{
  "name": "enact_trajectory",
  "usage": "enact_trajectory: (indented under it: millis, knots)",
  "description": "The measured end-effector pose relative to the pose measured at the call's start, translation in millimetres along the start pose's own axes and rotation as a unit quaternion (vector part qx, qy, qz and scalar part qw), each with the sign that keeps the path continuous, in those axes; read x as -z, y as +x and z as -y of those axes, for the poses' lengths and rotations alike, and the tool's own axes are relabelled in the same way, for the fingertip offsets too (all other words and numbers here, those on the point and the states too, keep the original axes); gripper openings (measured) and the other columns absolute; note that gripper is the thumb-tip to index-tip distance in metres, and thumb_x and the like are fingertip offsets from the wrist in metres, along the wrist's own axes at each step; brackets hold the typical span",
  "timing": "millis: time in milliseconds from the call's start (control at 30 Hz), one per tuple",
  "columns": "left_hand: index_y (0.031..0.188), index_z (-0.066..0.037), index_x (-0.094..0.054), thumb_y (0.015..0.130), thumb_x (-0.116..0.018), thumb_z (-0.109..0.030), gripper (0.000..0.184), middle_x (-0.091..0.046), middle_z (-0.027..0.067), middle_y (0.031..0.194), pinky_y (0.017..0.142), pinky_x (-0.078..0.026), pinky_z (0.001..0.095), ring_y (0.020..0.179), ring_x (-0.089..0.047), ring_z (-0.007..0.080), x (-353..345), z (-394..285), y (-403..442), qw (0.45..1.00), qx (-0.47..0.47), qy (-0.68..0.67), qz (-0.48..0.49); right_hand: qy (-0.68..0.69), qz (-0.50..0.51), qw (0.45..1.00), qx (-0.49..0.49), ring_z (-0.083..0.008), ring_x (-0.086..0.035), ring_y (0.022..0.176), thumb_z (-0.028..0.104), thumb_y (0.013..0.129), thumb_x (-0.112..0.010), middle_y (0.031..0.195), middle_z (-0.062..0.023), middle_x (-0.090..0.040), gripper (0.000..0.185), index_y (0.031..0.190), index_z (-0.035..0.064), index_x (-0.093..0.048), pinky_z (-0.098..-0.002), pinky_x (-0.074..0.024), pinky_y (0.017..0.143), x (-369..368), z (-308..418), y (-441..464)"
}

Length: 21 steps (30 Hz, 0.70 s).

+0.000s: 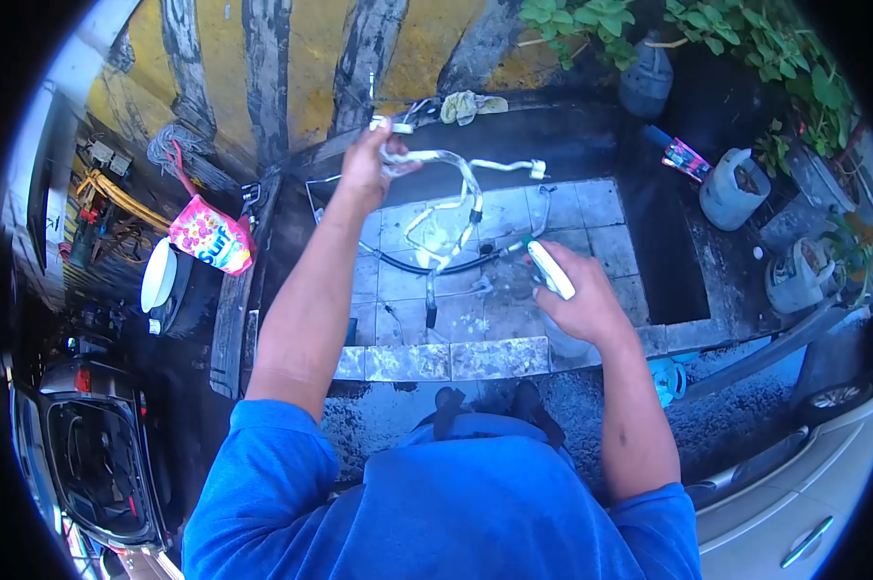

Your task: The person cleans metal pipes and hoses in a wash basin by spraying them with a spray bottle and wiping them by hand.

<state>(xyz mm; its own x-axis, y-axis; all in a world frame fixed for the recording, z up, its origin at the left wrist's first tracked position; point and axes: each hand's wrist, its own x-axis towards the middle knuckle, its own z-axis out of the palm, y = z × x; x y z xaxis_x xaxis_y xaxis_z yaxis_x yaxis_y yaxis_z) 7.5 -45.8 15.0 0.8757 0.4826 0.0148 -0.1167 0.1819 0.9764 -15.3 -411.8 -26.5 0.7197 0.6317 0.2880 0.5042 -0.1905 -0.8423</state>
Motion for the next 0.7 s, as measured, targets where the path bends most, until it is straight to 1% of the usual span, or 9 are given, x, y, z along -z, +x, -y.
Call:
enact_trajectory:
  millis: [133, 200, 267, 333, 400, 467, 567, 667, 700]
  knots:
    - [0.106, -0.004, -0.061, 0.101, -0.061, -0.043, 0.039, -0.055, 0.0037, 0.081, 0.066, -0.063, 0.0392, 0.069, -0.059, 0.0156, -42, 22, -14, 0.985, -0.053, 0.166, 0.016, 0.014, 0.003, 1.000, -0.015, -0.0305, -0.069, 0.084, 0.004, 0.075, -0.065, 0.095, -0.0151, -0.072, 0.042, 0.117, 0.0010, -0.066, -0.0374, -0.0528, 0.079, 4, 12, 15]
    - [0.109, -0.003, -0.063, 0.102, -0.059, -0.046, 0.044, -0.055, 0.0024, 0.079, 0.067, -0.059, 0.0338, 0.072, -0.059, 0.0136, -62, 43, -18, 0.973, -0.024, 0.220, 0.065, 0.023, 0.006, 0.998, -0.054, -0.0306, -0.068, 0.081, 0.004, 0.074, -0.065, 0.092, -0.0149, -0.070, 0.040, 0.115, 0.0007, -0.065, -0.0375, -0.0527, 0.077, 3, 9, 21]
    - [0.114, 0.000, -0.065, 0.103, -0.058, -0.045, 0.046, -0.060, 0.0036, 0.082, 0.073, -0.055, 0.0323, 0.076, -0.060, 0.0139, -76, 83, -19, 0.971, -0.043, 0.215, 0.100, -0.008, 0.018, 0.998, -0.066, -0.0309, -0.068, 0.079, 0.004, 0.074, -0.065, 0.091, -0.0156, -0.070, 0.040, 0.114, 0.0006, -0.065, -0.0378, -0.0525, 0.077, -1, 0, 23]
    - [0.126, -0.003, -0.064, 0.102, -0.058, -0.038, 0.043, -0.069, 0.0099, 0.098, 0.083, -0.054, 0.0356, 0.085, -0.067, 0.0194, -83, 128, -16, 0.953, -0.046, 0.285, 0.092, -0.042, 0.033, 0.996, -0.074, -0.0318, -0.068, 0.079, 0.005, 0.073, -0.065, 0.090, -0.0165, -0.069, 0.040, 0.113, 0.0005, -0.065, -0.0384, -0.0525, 0.077, -2, -9, 20]
    - [0.134, -0.006, -0.062, 0.101, -0.059, -0.031, 0.042, -0.073, 0.0167, 0.111, 0.089, -0.052, 0.0386, 0.097, -0.070, 0.0272, -85, 181, -17, 0.949, -0.079, 0.295, 0.072, -0.073, 0.053, 0.993, -0.074, -0.0335, -0.068, 0.081, 0.005, 0.073, -0.065, 0.091, -0.0177, -0.069, 0.040, 0.113, 0.0006, -0.065, -0.0392, -0.0527, 0.078, -5, -17, 14]
    - [0.129, -0.005, -0.066, 0.099, -0.060, -0.028, 0.038, -0.073, 0.0198, 0.111, 0.091, -0.052, 0.0400, 0.102, -0.071, 0.0321, -86, 201, -28, 0.952, -0.017, 0.294, 0.087, -0.082, 0.070, 0.991, -0.082, -0.0375, -0.069, 0.086, 0.005, 0.073, -0.065, 0.094, -0.0194, -0.070, 0.042, 0.114, 0.0008, -0.065, -0.0421, -0.0531, 0.081, -7, -31, 8]
    - [0.125, -0.004, -0.069, 0.098, -0.061, -0.028, 0.037, -0.074, 0.0219, 0.105, 0.090, -0.053, 0.0407, 0.101, -0.071, 0.0355, -87, 238, -39, 0.946, 0.006, 0.304, 0.111, -0.084, 0.095, 0.985, -0.117, -0.0398, -0.069, 0.094, 0.005, 0.072, -0.066, 0.099, -0.0199, -0.071, 0.047, 0.119, -0.0002, -0.063, -0.0439, -0.0530, 0.086, -9, -46, -5]
    - [0.125, -0.005, -0.069, 0.097, -0.061, -0.027, 0.036, -0.072, 0.0243, 0.107, 0.090, -0.053, 0.0416, 0.102, -0.070, 0.0389, -97, 268, -38, 0.936, 0.033, 0.334, 0.110, -0.096, 0.089, 0.984, -0.121, -0.0409, -0.069, 0.098, 0.005, 0.071, -0.067, 0.103, -0.0203, -0.071, 0.051, 0.122, -0.0015, -0.062, -0.0438, -0.0528, 0.089, -12, -64, -18]
    - [0.121, -0.002, -0.070, 0.098, -0.059, -0.029, 0.037, -0.072, 0.0253, 0.107, 0.091, -0.053, 0.0436, 0.103, -0.069, 0.0413, -100, 274, -38, 0.927, 0.028, 0.357, 0.109, -0.103, 0.106, 0.978, -0.147, -0.0414, -0.068, 0.100, 0.004, 0.071, -0.067, 0.105, -0.0207, -0.071, 0.053, 0.124, -0.0022, -0.062, -0.0437, -0.0527, 0.091, -11, -66, -19]
